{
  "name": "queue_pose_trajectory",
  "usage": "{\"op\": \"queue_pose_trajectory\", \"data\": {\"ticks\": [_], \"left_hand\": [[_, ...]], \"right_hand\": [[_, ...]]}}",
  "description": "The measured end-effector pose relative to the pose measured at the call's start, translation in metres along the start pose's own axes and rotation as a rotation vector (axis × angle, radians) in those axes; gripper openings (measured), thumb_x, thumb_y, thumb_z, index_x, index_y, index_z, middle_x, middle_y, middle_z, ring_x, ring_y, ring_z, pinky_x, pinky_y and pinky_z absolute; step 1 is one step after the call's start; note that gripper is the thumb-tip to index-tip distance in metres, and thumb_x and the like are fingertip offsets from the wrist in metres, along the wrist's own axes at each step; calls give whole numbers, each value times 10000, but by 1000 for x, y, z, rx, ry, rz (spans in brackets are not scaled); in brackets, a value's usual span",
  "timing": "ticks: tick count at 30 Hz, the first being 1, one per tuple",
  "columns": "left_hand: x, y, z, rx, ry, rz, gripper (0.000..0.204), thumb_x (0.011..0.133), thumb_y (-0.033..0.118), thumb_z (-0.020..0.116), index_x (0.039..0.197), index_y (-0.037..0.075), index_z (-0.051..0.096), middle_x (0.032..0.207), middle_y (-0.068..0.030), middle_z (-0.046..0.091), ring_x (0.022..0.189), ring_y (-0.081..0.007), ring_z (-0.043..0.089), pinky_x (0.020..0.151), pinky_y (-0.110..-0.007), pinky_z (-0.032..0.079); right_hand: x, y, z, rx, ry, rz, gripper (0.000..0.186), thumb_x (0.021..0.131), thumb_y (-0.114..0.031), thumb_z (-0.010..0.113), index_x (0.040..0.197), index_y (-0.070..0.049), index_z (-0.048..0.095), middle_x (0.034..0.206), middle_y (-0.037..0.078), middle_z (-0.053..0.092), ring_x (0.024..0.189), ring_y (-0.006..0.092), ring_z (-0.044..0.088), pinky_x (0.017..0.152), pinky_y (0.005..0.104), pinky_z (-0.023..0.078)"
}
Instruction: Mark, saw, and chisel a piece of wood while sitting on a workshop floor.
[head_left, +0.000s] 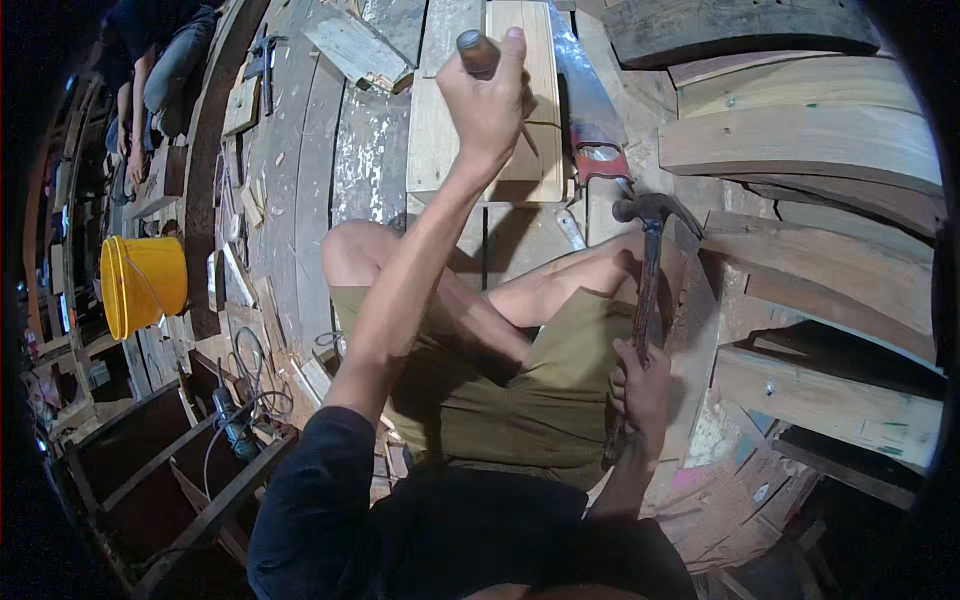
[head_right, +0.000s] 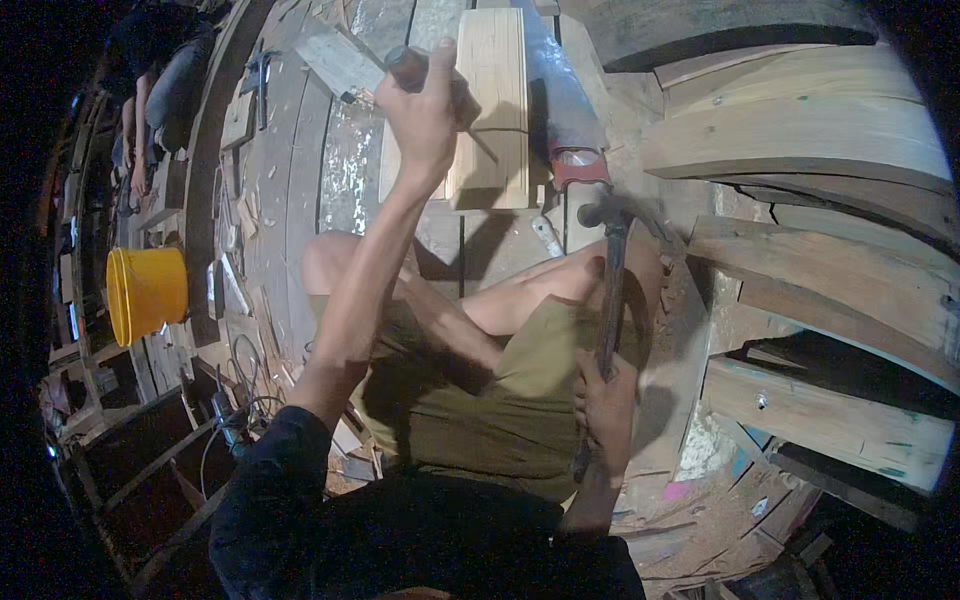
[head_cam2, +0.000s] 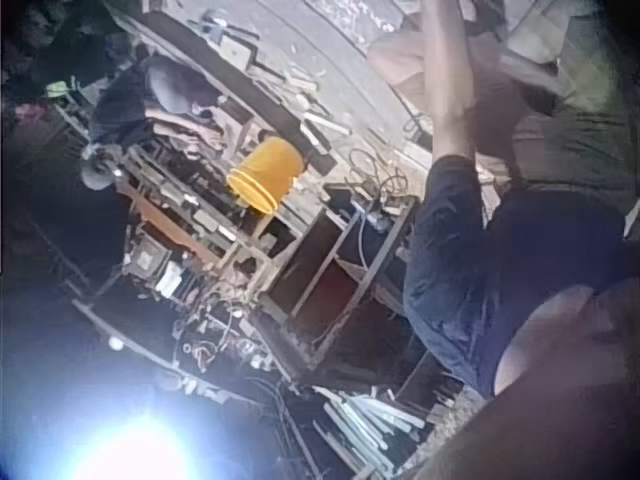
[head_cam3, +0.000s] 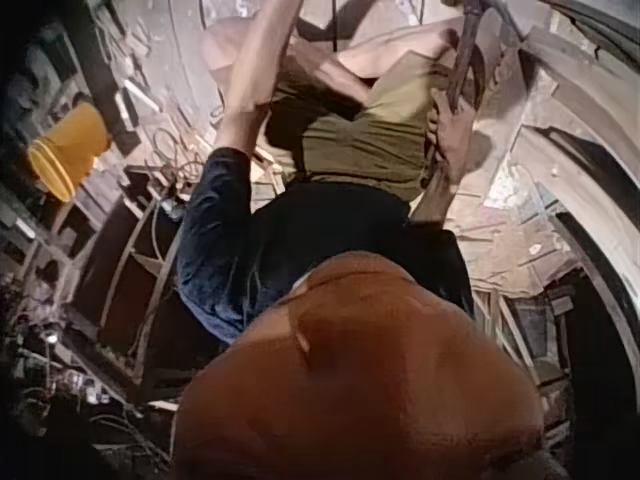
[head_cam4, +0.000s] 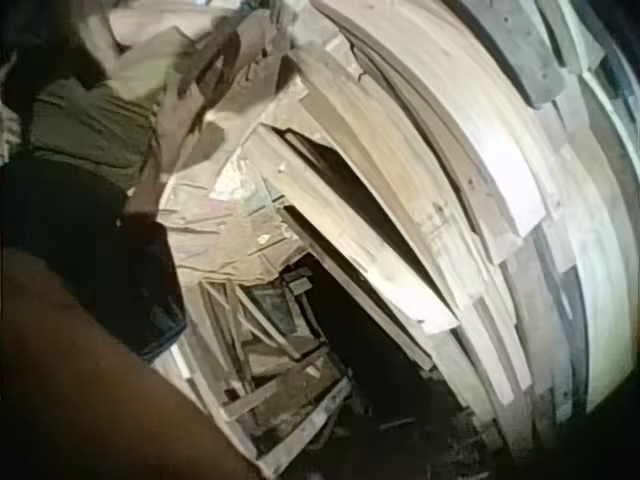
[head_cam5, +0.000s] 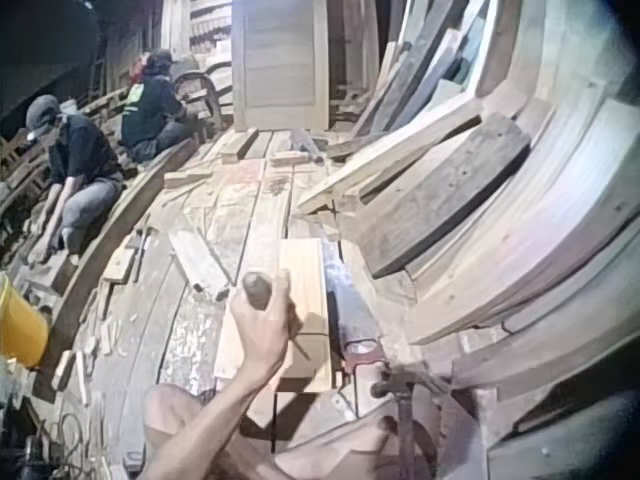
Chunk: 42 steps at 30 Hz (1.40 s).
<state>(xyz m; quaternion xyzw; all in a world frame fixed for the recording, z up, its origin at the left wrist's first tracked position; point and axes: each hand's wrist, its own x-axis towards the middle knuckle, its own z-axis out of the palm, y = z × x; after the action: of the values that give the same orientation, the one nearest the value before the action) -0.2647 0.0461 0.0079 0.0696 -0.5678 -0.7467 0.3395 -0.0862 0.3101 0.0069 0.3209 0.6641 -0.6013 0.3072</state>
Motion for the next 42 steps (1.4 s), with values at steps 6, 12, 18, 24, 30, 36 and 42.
{"op": "queue_pose_trajectory", "data": {"ticks": [6, 12, 18, 24, 30, 36, 42], "left_hand": [[2, -35, 3, -4, -112, -69, 328, 900, 139, 645, 627, 48, 489, 527, -9, 527, 427, -66, 483, 376, -249, 372], [-4, -34, 7, 22, -54, -64, 335, 906, 116, 629, 616, 49, 476, 510, 7, 501, 418, -63, 461, 369, -245, 357], [-4, -38, 8, 70, -54, -35, 324, 899, 111, 622, 616, 39, 482, 500, 6, 498, 418, -64, 469, 380, -251, 371], [-7, -36, 9, 72, -19, -54, 344, 895, 120, 619, 586, 35, 492, 495, 3, 509, 418, -72, 477, 387, -260, 377], [-9, -39, 9, 92, -17, -53, 324, 888, 98, 612, 591, 38, 497, 493, 8, 510, 418, -74, 478, 391, -259, 377], [-8, -40, 10, 97, -12, -63, 280, 867, 75, 603, 608, 22, 511, 482, 2, 495, 419, -74, 472, 398, -269, 368], [-9, -52, 15, 191, -77, 57, 238, 850, 52, 612, 650, -13, 501, 535, -7, 499, 509, -58, 452, 463, -270, 372]], "right_hand": [[1, 1, -2, -69, 46, 27, 228, 902, -207, 673, 820, -121, 479, 519, -59, 382, 351, 37, 314, 311, 224, 202], [5, 1, -6, -92, 64, 25, 230, 905, -206, 670, 819, -119, 475, 520, -52, 380, 352, 42, 312, 312, 227, 205], [5, -1, -7, -66, 38, 34, 242, 912, -211, 663, 804, -123, 466, 519, -60, 374, 355, 37, 302, 313, 224, 202], [5, 4, -8, -58, 5, 36, 246, 913, -213, 662, 790, -125, 468, 526, -58, 378, 360, 34, 303, 312, 227, 198], [3, 1, -6, -15, 8, 59, 236, 909, -208, 664, 790, -119, 481, 531, -56, 384, 363, 35, 310, 317, 230, 191], [0, -4, -4, -47, 26, 69, 232, 903, -207, 668, 793, -111, 489, 530, -53, 380, 358, 39, 315, 317, 233, 190], [-2, -14, -6, 24, -45, 64, 214, 901, -208, 672, 824, -130, 488, 532, -70, 362, 359, 35, 302, 321, 220, 192]]}}
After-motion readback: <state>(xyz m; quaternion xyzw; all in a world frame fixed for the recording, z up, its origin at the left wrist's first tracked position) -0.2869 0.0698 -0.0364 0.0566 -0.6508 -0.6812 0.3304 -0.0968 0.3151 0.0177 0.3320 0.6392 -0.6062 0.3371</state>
